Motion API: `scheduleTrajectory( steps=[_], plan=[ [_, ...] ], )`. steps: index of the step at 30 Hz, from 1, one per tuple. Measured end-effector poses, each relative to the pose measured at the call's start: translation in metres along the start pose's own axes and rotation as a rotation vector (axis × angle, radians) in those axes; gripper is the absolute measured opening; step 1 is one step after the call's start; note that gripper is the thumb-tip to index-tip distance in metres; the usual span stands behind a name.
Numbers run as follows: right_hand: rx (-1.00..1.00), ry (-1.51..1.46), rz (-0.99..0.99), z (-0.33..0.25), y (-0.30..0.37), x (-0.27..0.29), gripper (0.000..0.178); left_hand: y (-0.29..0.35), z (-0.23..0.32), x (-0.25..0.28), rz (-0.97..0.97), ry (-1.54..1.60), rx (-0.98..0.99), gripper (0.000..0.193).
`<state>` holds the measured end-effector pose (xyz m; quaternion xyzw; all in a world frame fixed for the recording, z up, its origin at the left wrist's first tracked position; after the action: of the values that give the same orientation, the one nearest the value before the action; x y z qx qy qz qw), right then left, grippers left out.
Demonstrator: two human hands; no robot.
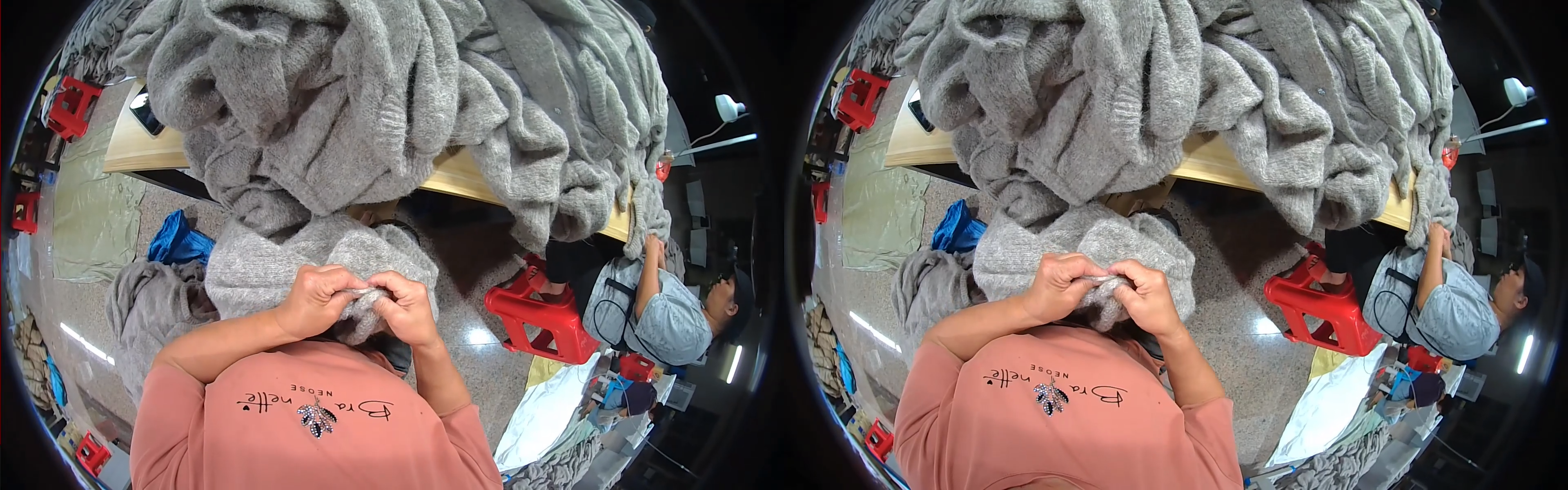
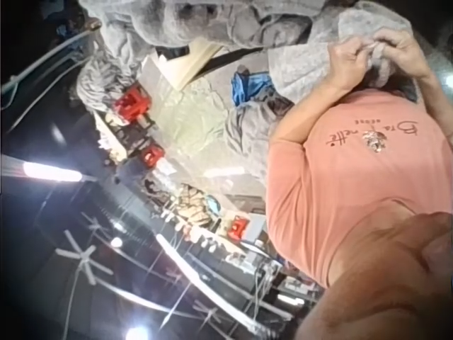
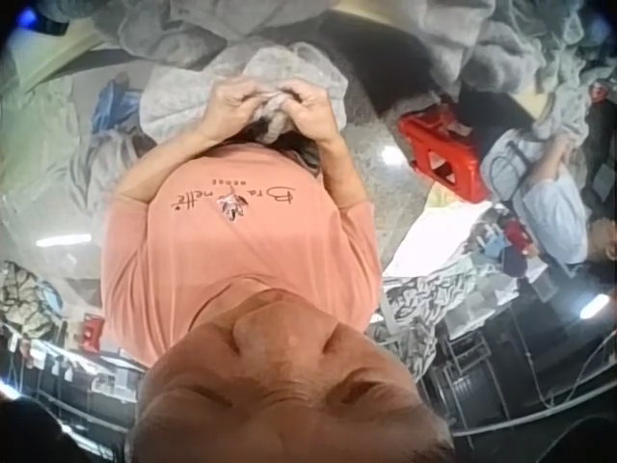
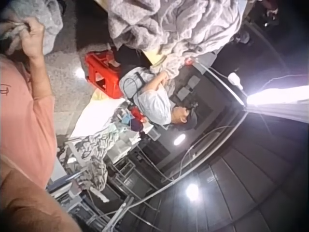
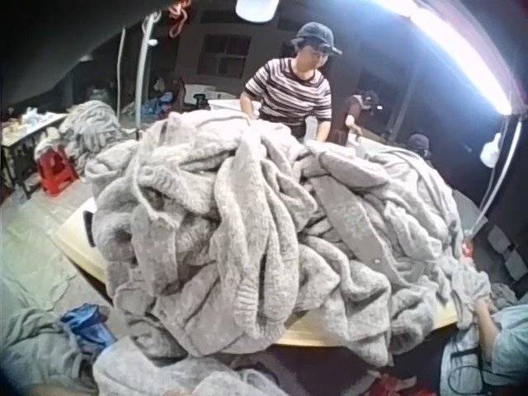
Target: Inspecting and folding large knitted fabric pieces on a factory work table.
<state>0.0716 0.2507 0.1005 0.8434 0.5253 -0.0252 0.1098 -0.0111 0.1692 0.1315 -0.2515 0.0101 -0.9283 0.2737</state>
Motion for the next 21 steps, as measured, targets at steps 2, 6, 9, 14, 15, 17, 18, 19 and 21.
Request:
scheduleTrajectory(
  steps=[2, 6, 9, 14, 15, 17, 18, 19, 21],
  plan=[
    [-0.02, 0.122, -0.055, 0.001, -0.002, -0.004, 0.023, 0.0, -0.001, -0.001, -0.005, -0.022, -0.002, 0.017],
    [-0.059, 0.144, -0.086, 0.013, -0.006, -0.005, 0.019, 0.001, -0.001, -0.001, -0.003, -0.084, -0.019, 0.015],
    [-0.23, -0.004, -0.12, 0.035, -0.003, -0.006, 0.017, 0.0, -0.003, 0.0, 0.004, -0.106, -0.032, 0.018],
    [0.124, 0.203, 0.114, 0.002, -0.001, 0.0, 0.016, -0.003, 0.004, 0.003, 0.072, -0.165, -0.092, 0.021],
    [0.124, 0.202, 0.114, 0.002, 0.0, -0.002, 0.016, -0.003, 0.007, 0.005, 0.099, -0.198, -0.123, 0.021],
    [0.216, 0.368, 0.184, -0.009, 0.002, -0.003, 0.016, 0.0, 0.01, 0.006, 0.137, -0.24, -0.188, 0.021],
    [0.216, 0.367, 0.185, -0.009, 0.002, -0.005, 0.016, 0.003, 0.016, 0.007, 0.176, -0.281, -0.253, 0.021],
    [0.282, 0.404, 0.205, -0.016, 0.003, -0.007, 0.015, 0.005, 0.016, 0.007, 0.176, -0.281, -0.254, 0.021],
    [0.349, 0.44, 0.227, -0.022, 0.005, -0.012, 0.015, 0.013, 0.029, 0.008, 0.226, -0.336, -0.38, 0.02]
  ],
)
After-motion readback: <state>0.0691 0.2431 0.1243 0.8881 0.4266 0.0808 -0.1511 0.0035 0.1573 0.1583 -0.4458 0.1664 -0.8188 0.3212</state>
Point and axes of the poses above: each hand's wrist, its own y-axis away from the middle knuckle, its own x-axis out of the back of the hand, z = x × y, the point moved 10 cm from there along -y, towards the middle knuckle, and after that the axes turned 12 degrees about -y, right-handed, at the moved point
